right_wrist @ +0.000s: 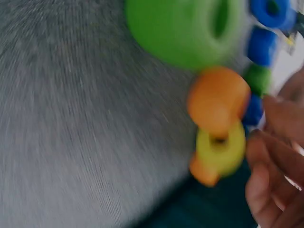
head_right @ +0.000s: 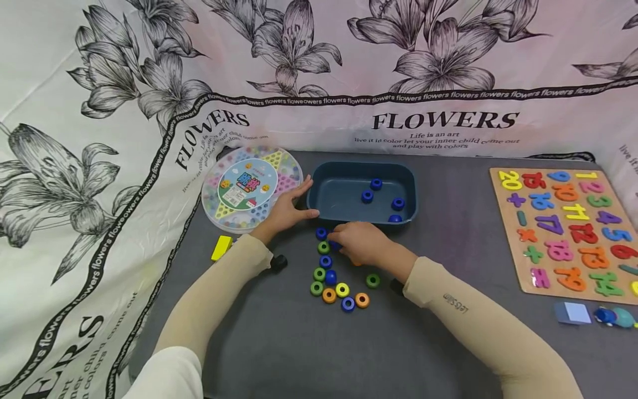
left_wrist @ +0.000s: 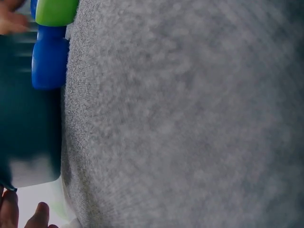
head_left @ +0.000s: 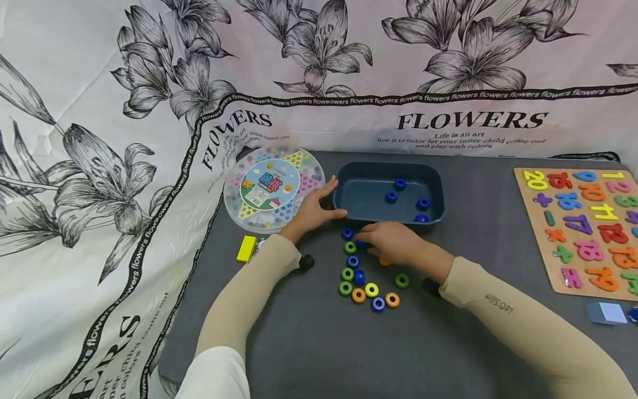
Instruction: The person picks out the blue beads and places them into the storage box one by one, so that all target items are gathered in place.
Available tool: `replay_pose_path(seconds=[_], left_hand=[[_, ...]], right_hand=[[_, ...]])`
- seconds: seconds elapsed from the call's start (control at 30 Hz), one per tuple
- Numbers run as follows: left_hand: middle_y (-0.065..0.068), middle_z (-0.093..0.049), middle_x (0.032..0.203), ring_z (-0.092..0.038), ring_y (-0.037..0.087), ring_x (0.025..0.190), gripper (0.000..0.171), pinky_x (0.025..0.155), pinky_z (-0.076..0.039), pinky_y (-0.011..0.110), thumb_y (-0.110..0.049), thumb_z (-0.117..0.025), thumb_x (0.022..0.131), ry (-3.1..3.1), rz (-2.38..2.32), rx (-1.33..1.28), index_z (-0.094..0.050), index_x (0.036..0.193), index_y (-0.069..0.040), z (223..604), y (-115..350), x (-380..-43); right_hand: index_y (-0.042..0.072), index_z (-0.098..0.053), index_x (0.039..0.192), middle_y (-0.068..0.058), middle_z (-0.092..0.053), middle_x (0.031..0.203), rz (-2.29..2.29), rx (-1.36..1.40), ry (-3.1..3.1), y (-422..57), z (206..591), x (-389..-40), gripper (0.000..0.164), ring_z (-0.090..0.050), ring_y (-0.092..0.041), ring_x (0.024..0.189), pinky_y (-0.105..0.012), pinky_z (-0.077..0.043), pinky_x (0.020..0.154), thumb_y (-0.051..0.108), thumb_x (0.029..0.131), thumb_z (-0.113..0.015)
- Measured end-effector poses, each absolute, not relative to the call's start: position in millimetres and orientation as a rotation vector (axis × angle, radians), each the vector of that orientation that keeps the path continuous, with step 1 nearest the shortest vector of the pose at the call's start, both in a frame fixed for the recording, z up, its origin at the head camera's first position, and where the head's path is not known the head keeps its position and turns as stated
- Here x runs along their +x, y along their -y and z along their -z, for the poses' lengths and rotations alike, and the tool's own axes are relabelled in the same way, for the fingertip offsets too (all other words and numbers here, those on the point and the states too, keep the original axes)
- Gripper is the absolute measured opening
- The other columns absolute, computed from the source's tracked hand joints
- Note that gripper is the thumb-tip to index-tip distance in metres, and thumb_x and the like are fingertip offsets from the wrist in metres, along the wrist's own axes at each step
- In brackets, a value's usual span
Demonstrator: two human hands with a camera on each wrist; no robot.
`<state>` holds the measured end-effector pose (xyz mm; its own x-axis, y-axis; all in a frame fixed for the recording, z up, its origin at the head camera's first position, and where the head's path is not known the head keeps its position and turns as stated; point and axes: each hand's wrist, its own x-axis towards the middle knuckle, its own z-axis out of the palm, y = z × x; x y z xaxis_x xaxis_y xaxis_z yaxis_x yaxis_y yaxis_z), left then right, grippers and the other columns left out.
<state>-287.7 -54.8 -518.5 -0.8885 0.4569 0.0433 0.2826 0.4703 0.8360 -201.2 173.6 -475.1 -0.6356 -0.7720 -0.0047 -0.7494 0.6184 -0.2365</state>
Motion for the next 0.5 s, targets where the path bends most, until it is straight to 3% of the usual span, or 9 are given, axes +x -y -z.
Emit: replay_pose_path(seconds=[0.27,0.5], left_hand=[[-0.004,-0.019,0.156,-0.018,0.013,0.143,0.086,0.116,-0.021,0.040,-0.038,-0.075,0.076,-2.534,-1.388,0.668,-0.031,0.146,-0.013,522,54,-286],[-0.017,-0.018,0.152,-0.018,0.010,0.143,0.085,0.116,-0.019,0.037,-0.038,-0.076,0.076,-2.527,-1.407,0.631,-0.032,0.146,-0.018,522,54,-288]], right_hand=[[0.011,-0.067,0.107,-0.003,-0.062,0.095,0.131,-1.356,-2.720,-158,490,-200,0.028,-0.061,-0.017,0.082,-0.033,-0.053,0.072,0.009,0.080,-0.072],[0.009,-0.064,0.114,-0.006,-0.066,0.110,0.574,-1.344,-2.788,-184,441,-223,0.036,-0.063,-0.020,0.099,-0.037,-0.052,0.084,0.015,0.079,-0.074]])
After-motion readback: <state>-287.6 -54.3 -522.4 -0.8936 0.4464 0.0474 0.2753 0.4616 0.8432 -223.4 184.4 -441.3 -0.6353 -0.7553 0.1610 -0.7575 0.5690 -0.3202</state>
